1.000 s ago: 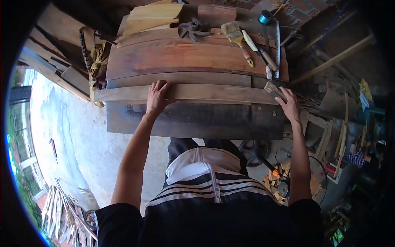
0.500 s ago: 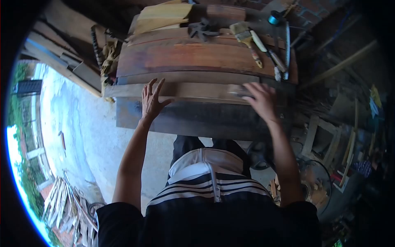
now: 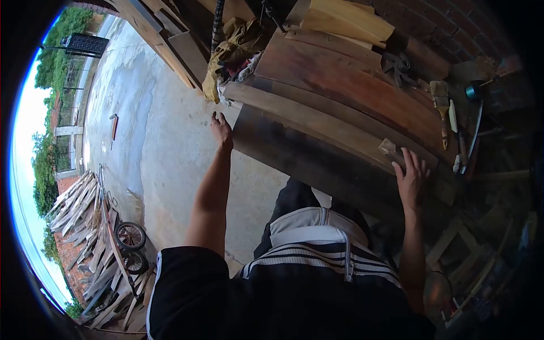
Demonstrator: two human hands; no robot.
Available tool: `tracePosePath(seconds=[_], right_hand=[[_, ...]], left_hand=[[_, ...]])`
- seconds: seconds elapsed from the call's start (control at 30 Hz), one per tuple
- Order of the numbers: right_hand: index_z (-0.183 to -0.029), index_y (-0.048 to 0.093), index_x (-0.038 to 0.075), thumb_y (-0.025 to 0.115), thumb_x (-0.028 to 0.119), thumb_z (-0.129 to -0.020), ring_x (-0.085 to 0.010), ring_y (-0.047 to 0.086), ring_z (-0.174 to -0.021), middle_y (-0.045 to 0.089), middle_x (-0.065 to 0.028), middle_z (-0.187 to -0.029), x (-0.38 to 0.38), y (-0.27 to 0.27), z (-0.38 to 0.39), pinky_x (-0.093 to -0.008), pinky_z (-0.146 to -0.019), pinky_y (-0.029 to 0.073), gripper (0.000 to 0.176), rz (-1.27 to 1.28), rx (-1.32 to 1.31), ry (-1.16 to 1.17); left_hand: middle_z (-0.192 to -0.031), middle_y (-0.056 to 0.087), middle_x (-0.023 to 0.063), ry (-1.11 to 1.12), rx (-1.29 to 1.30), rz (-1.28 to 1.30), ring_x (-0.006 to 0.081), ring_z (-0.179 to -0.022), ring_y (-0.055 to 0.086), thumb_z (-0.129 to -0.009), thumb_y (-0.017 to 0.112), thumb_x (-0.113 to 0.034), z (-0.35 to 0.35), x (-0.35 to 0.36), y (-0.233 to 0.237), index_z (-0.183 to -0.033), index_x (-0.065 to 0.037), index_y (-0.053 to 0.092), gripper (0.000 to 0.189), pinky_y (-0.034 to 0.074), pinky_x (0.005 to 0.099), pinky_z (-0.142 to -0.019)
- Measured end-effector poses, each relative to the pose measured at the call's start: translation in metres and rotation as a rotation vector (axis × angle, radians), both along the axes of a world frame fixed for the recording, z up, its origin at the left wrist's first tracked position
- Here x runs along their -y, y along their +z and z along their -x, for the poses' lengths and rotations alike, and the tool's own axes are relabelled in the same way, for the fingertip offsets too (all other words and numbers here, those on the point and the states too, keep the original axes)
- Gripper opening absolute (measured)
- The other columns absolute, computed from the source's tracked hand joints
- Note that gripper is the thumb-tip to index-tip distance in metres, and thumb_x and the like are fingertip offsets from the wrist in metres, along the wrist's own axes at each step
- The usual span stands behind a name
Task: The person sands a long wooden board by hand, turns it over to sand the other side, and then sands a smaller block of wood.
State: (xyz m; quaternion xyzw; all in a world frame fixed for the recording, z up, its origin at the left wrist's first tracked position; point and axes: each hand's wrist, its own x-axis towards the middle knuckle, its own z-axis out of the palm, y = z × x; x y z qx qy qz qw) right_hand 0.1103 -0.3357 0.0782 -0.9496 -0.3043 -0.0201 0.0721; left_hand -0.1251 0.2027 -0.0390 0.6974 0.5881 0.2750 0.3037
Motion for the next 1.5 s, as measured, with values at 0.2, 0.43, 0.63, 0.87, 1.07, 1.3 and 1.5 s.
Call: tracePosePath(seconds=[0.2,0.43,0.63,0.87,1.07,1.3,1.5], right_hand=[[-0.133,0.061,0.017,0.082,0.027,-0.08,-0.0245,0.057,-0.109,0.061,0.0006,-0.125,-0.141,-0.008,0.026,-0.0456,-0.091,0.044,0.057,-0.182,-0.096,0.284],[-0.134,0.061,0.011,0.075,0.024,-0.089,-0.0371,0.058,-0.115,0.063,-0.0102,-0.127,-0.002,-0.009,-0.001,-0.0485,-0.095,0.045,0.049,-0.202,-0.233,-0.068],[-0.13,0.064,0.016,0.079,0.028,-0.083,-0.0314,0.058,-0.109,0.063,-0.0044,-0.119,-0.124,-0.006,0.031,-0.0489,-0.088,0.044,0.051,-0.119,-0.115,0.001],[-0.114,0.064,0.018,0.084,0.032,-0.074,-0.0254,0.057,-0.11,0.063,-0.0009,-0.111,-0.378,-0.033,0.087,-0.0504,-0.094,0.041,0.047,-0.273,-0.04,0.263],[-0.123,0.068,0.021,0.084,0.034,-0.075,-0.0213,0.058,-0.102,0.064,0.0024,-0.109,-0.317,-0.029,0.077,-0.0423,-0.088,0.045,0.052,-0.268,0.019,0.215],[-0.127,0.068,0.017,0.081,0.03,-0.081,-0.0284,0.061,-0.1,0.066,-0.0008,-0.115,-0.127,-0.016,0.041,-0.0444,-0.083,0.046,0.05,-0.121,0.01,-0.019],[-0.115,0.068,0.019,0.085,0.034,-0.072,-0.0239,0.056,-0.101,0.064,0.0017,-0.107,-0.305,-0.032,0.067,-0.046,-0.084,0.043,0.049,-0.273,0.055,0.111]], left_hand=[[-0.137,0.059,0.0202,-0.171,0.203,0.356,0.0322,-0.126,0.057,-0.105,0.048,-0.039,-0.024,-0.073,-0.004,-0.147,-0.002,0.046,0.056,0.041,0.0399,-0.108],[-0.125,0.067,0.008,-0.367,0.354,0.635,0.0166,-0.093,0.065,-0.103,0.057,-0.041,-0.047,-0.084,0.0,-0.14,-0.005,0.058,0.052,0.052,0.0348,-0.089],[-0.112,0.067,0.004,-0.381,0.523,0.734,0.0156,-0.087,0.066,-0.102,0.063,-0.035,-0.042,-0.095,-0.016,-0.133,-0.005,0.063,0.043,0.056,0.0321,-0.084],[-0.126,0.064,0.0108,-0.383,0.524,0.802,0.0199,-0.089,0.067,-0.1,0.065,-0.03,-0.039,-0.099,-0.006,-0.135,0.0,0.06,0.046,0.058,0.0358,-0.089],[-0.127,0.063,0.0114,-0.585,0.435,0.871,0.0211,-0.096,0.069,-0.106,0.055,-0.029,-0.042,-0.11,0.007,-0.147,-0.002,0.048,0.05,0.057,0.0348,-0.089],[-0.136,0.06,0.0176,-0.712,0.455,0.908,0.0266,-0.107,0.069,-0.108,0.048,-0.023,-0.041,-0.119,0.016,-0.155,-0.004,0.038,0.052,0.055,0.0369,-0.095],[-0.136,0.059,0.0122,-0.699,0.439,0.91,0.0239,-0.106,0.069,-0.107,0.051,-0.034,-0.035,-0.12,0.005,-0.155,-0.01,0.04,0.055,0.055,0.0387,-0.094]])
